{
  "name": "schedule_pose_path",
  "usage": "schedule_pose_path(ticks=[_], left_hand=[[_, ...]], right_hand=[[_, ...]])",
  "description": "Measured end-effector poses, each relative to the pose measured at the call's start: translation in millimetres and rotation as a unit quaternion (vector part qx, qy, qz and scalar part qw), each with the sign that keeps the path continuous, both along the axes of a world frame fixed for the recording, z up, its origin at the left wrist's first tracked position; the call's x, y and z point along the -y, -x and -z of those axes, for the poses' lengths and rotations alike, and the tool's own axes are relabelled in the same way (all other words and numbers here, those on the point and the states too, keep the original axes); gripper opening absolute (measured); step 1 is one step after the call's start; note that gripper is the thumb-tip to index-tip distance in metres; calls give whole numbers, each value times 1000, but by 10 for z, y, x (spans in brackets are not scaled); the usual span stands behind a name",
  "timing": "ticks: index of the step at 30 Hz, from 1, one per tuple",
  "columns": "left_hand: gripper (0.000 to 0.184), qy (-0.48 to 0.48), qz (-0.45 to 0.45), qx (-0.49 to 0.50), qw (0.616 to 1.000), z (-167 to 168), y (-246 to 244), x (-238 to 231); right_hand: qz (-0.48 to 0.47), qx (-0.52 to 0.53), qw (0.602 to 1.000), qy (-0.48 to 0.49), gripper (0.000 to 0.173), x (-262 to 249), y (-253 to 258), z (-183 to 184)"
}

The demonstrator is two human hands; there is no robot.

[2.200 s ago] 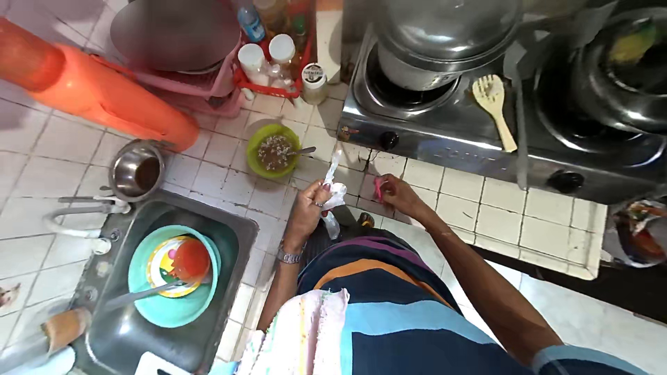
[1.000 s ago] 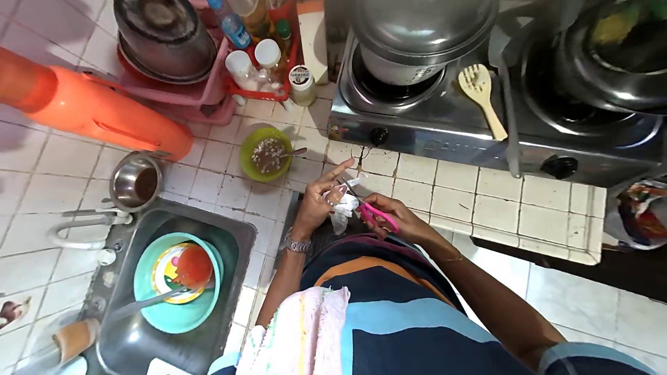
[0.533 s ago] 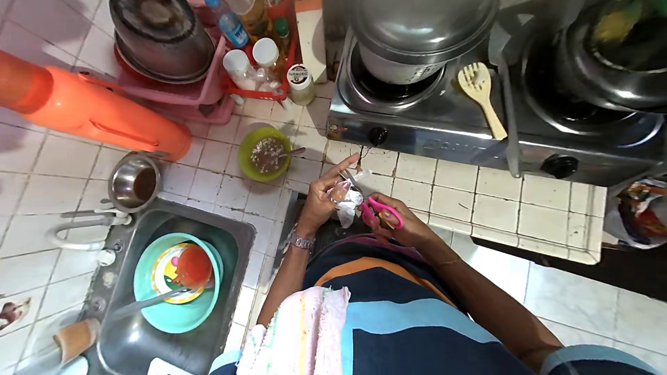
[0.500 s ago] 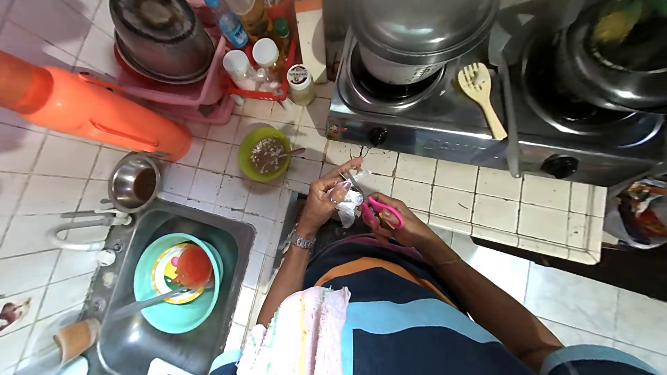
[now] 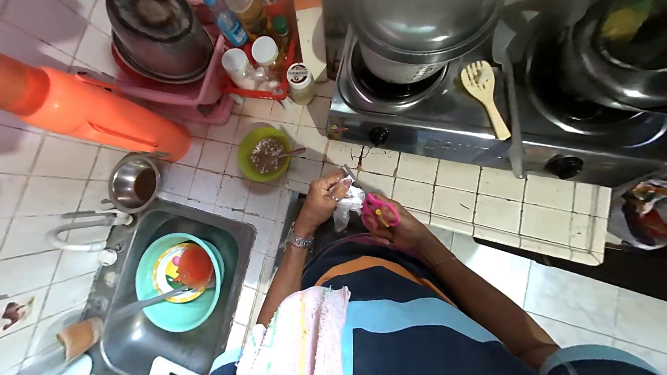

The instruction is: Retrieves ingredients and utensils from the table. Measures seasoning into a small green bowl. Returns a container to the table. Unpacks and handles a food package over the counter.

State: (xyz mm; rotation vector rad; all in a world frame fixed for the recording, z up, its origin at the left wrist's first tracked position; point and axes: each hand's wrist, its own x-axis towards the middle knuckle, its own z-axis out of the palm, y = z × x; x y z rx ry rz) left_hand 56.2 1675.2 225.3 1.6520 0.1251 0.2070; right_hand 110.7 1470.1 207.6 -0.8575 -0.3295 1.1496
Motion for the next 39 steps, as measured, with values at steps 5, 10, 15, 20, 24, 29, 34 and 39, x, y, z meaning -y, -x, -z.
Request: schedule_pose_path(ticks=[5,10,15,20,24,29,34,39], left_hand=[[21,-5,18,-18,1000,-59,-30,7],[20,-13,-4,6,1000,-39,-58,-4],[22,-17,42,-51,998,84,18,-9],[23,-25,-84,-91,992,172,56,-113],[23,-21,-174,-120,977,159,-67,-174],[27,52,-180,-210,960,321,-223,-128],[36,54,-190,-212,957,550,-274,-226],[34,89,-248,-199,944,429,-60,-312]], right_hand=[[-35,-97,994,-48,62,-41,-34,-97],[-42,-206,964,-161,48,-78,8,-24],[138,-126,962,-200,40,114,-384,-161],[95,134,986,-7,23,381,-770,-356],[95,197,948,230,22,87,-772,-58],[63,368,899,227,24,-604,-1025,-433],[-36,577,793,193,26,-1964,-1375,-923],[-112,741,619,236,26,-3504,-1724,-962]])
